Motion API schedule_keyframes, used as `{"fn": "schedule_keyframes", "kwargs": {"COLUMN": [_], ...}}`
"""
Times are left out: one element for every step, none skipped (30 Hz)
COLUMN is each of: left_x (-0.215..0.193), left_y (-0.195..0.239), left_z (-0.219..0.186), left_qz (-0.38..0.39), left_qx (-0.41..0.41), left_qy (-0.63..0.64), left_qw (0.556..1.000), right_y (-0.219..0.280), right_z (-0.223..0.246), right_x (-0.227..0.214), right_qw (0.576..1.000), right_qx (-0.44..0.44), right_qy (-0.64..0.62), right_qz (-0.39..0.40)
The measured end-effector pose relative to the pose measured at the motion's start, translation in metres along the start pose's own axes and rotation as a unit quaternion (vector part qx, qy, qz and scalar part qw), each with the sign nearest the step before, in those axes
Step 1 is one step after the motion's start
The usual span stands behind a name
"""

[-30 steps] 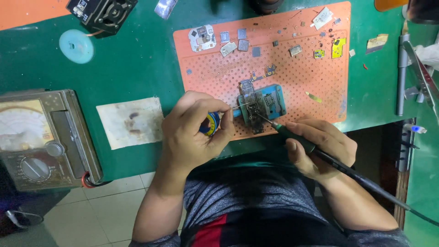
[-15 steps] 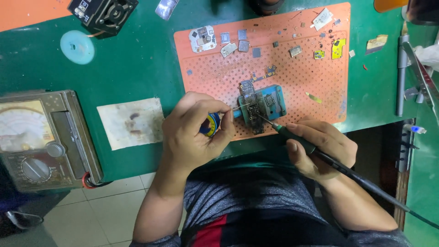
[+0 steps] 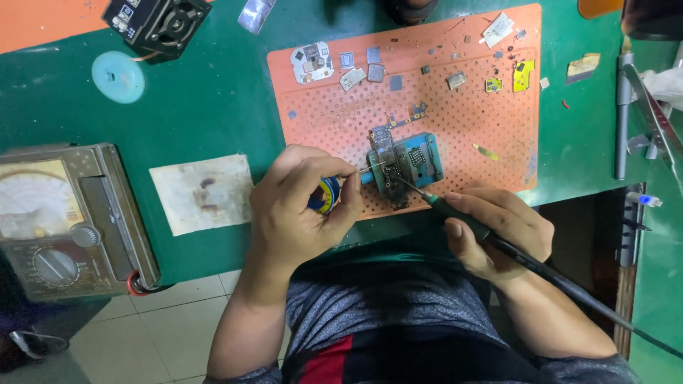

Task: The person applies flux to a circuit board held in a vise, then uses a soldering iron and solder wire to solder components on the board. The person repeatedly applies solder to various points on the circuit board while holding the solder spool.

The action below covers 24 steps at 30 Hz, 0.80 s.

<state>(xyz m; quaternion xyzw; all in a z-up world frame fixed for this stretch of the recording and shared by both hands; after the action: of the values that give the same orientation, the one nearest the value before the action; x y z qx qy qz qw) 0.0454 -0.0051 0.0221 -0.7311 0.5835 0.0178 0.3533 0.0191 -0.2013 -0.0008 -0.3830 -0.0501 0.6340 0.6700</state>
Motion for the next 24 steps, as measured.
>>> {"fn": "schedule_keyframes", "kwargs": {"left_x": [0.0,0.0003,-0.0002,0.0,0.0005,0.0007,0.0007,0.0002,0.0003,0.0002,0.0003,0.0001,0.0001,0.0004,0.0012,0.0008,0.0003,0.0001,-0.0001,0.0005,0.0014,0.001,0.0005,0.0003], "left_y": [0.0002,0.0007,0.0012,0.0014,0.0015,0.0011,0.0006,0.0003,0.0007,0.001,0.0014,0.0014,0.0014,0.0013,0.0013,0.0011,0.0009,0.0014,0.0018,0.0021,0.0018,0.0016,0.0015,0.002], "left_z": [0.0002,0.0004,0.0007,0.0012,0.0015,0.0012,0.0007,0.0002,0.0003,0.0009,0.0014,0.0016,0.0016,0.0017,0.0012,0.0011,0.001,0.0018,0.002,0.0021,0.0017,0.0016,0.0014,0.0019], "left_qz": [-0.001,-0.002,-0.002,-0.002,-0.002,-0.002,-0.003,-0.005,-0.005,-0.005,-0.005,-0.004,-0.004,-0.003,-0.003,-0.003,-0.003,-0.003,-0.005,-0.007,-0.007,-0.005,-0.002,-0.002], "left_qx": [0.007,0.013,0.013,0.012,0.01,0.011,0.013,0.016,0.016,0.012,0.008,0.007,0.009,0.011,0.011,0.008,0.004,0.005,0.012,0.019,0.019,0.017,0.014,0.014], "left_qy": [0.008,0.016,0.015,0.015,0.015,0.015,0.016,0.016,0.015,0.015,0.014,0.015,0.016,0.017,0.018,0.018,0.019,0.019,0.014,0.011,0.013,0.018,0.024,0.024], "left_qw": [1.0,1.0,1.0,1.0,1.0,1.0,1.0,1.0,1.0,1.0,1.0,1.0,1.0,1.0,1.0,1.0,1.0,1.0,1.0,1.0,1.0,1.0,1.0,1.0], "right_y": [0.0018,0.0041,0.0025,0.0008,-0.0009,-0.0018,-0.0027,-0.0037,-0.0022,-0.0007,0.0008,-0.0006,-0.002,-0.0035,-0.0019,-0.0005,0.0009,-0.0002,-0.0015,-0.0029,-0.0039,-0.0048,-0.0057,-0.0048], "right_z": [-0.002,-0.004,-0.0036,-0.0021,-0.0007,0.0,0.0009,0.0017,0.0015,0.0,-0.0016,-0.0013,0.0,0.0012,0.0007,-0.0007,-0.0021,-0.001,0.0004,0.0017,0.0019,0.0024,0.003,0.0024], "right_x": [-0.0016,-0.0037,-0.0017,-0.0007,0.0001,0.0002,0.0003,0.0009,-0.0004,-0.0009,-0.0015,-0.0002,0.0009,0.0016,-0.0008,-0.0015,-0.0021,-0.0005,0.0005,0.0008,-0.0003,0.0002,0.0008,0.0016], "right_qw": [1.0,0.999,0.999,0.999,1.0,1.0,1.0,0.999,0.999,0.999,0.999,0.999,0.999,1.0,1.0,0.999,0.999,0.999,0.999,0.999,0.999,0.999,0.999,0.999], "right_qx": [0.018,0.036,0.036,0.025,0.014,0.014,0.012,0.011,0.01,0.021,0.031,0.032,0.023,0.015,0.015,0.022,0.028,0.028,0.023,0.018,0.018,0.017,0.016,0.016], "right_qy": [0.014,0.029,0.028,0.025,0.022,0.022,0.027,0.03,0.03,0.034,0.039,0.04,0.031,0.022,0.024,0.032,0.04,0.04,0.042,0.046,0.047,0.042,0.037,0.037], "right_qz": [0.003,0.007,0.007,0.005,0.003,0.003,0.002,0.002,0.003,0.009,0.015,0.015,0.012,0.009,0.009,0.014,0.02,0.02,0.015,0.011,0.01,0.011,0.012,0.012]}}
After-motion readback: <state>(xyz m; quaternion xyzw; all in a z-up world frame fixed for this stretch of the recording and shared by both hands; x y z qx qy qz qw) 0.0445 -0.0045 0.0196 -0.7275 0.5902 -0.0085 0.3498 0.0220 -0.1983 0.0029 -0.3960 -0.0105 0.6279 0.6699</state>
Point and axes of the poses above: each hand's wrist, its own y-axis away from the middle knuckle, its own x-axis out of the palm, z = x × y, the point moved 5 cm from there along -y, towards the middle knuckle, and after that the axes turned 11 degrees about -z, right-handed, at the moved point
